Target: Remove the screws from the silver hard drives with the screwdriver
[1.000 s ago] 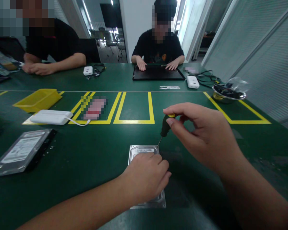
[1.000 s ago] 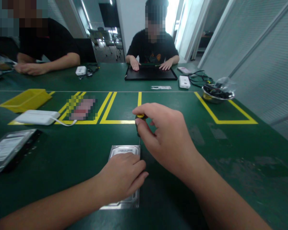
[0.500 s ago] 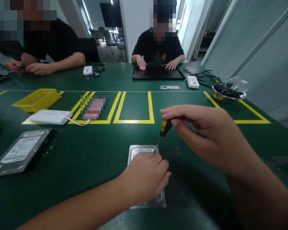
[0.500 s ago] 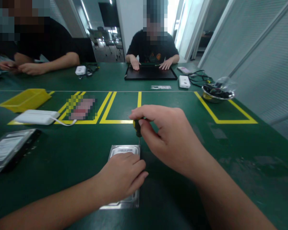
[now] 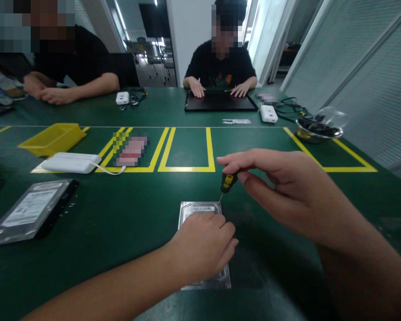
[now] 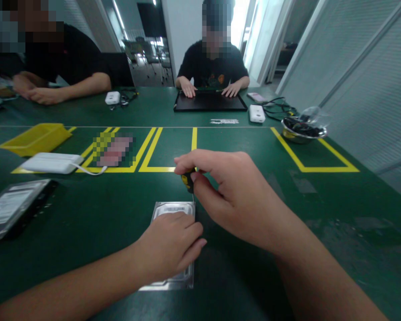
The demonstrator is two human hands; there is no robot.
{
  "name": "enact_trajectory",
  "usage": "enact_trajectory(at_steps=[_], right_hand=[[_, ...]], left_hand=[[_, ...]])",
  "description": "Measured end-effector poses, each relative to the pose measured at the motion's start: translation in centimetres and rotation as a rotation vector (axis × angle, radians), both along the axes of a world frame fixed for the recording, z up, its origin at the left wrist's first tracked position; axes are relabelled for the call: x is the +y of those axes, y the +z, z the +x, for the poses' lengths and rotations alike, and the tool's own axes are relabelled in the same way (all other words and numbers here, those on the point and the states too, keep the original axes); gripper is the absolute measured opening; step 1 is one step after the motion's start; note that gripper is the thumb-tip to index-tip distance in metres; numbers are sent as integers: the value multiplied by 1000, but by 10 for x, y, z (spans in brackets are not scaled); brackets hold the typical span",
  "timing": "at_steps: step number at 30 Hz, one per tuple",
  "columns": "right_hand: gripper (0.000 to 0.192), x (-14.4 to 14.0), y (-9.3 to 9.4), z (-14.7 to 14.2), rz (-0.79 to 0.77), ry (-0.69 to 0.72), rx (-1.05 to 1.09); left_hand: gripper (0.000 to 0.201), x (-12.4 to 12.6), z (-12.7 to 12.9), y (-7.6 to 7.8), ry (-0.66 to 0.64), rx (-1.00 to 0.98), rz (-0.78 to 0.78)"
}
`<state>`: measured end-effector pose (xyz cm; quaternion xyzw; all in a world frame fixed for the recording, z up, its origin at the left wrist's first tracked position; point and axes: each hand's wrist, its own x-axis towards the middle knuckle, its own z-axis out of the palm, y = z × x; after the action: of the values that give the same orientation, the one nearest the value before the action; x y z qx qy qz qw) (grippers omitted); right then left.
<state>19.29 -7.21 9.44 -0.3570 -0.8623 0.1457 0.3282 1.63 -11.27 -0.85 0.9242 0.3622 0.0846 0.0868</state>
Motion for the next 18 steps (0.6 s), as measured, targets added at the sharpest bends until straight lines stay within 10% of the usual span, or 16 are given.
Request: enact_trajectory(at_steps=[18], right_hand=[[23,2,-1,-2,69,-22,-5]], left_hand=[[20,1,1,-1,-7,-10,4]])
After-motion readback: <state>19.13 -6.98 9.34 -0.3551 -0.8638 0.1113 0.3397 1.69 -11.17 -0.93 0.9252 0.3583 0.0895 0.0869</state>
